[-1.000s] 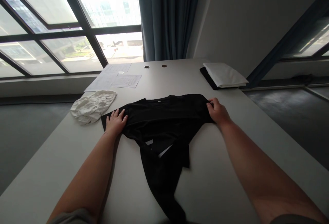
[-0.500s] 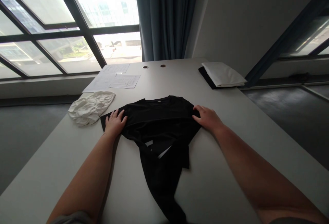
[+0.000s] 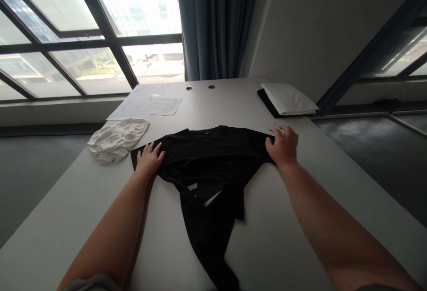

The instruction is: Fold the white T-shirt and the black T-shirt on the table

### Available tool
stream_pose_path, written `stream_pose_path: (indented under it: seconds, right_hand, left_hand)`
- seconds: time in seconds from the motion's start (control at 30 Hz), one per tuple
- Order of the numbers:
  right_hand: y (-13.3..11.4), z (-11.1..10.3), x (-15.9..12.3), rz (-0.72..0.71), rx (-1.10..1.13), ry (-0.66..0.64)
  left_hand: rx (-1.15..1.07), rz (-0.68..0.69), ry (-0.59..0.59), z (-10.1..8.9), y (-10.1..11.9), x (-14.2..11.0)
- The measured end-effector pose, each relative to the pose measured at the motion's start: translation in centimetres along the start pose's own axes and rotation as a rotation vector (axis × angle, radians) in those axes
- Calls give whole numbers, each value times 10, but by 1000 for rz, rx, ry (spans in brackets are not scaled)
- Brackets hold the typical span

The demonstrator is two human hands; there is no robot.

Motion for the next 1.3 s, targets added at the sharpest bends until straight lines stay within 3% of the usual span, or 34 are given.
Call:
stream_pose_path:
  seconds: [0.07,0.17,0.23,0.37,0.53,0.7,0.83,0.93,1.0,1.07,1.2,1.3]
  right_hand:
    - [-21,18,-10,-68,-36,-212]
    - [-32,45,-22,-18,-70,-512]
    - [-24,54,-22,57,-102,-603]
    - [2,59,-7,177,-145,-660]
    - [18,66,16,200,-130,-602]
    - [16,66,43,128,-27,-405]
    - [1,44,50,17,105,-125]
    - [-23,18,31,-168,263,4]
    - [-42,-1,7,-258,354,20]
    - [-65,-21,-25,-359,431,-29]
    - [-110,-50,-99,-561,513,-323]
    - [-125,-57,-139,-626,438,-473]
  left_hand:
    - [7,2,-12,0,0,0]
    - [18,-6,-66,2,0,1]
    - [15,-21,-103,4,1,3]
    - [4,-37,-99,5,5,12]
    - [-8,37,-46,3,20,42]
    - [-74,68,7,-8,32,90]
    - [-194,25,289,-28,35,96]
    - [-335,78,466,-37,34,73]
    - [-412,159,512,-41,34,46]
    - [-417,331,504,-44,42,9]
    - [-299,799,277,-42,80,-85]
    - [-205,1067,97,-34,109,-149]
Point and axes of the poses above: each hand's wrist, its own x-axis towards the middle knuckle, its own z-axis out of the palm, y = z × x, the point moved 5 cm from there along x, towards the middle knuckle, and after that the axes turned 5 degrees about -y, right-handed, at the moved point
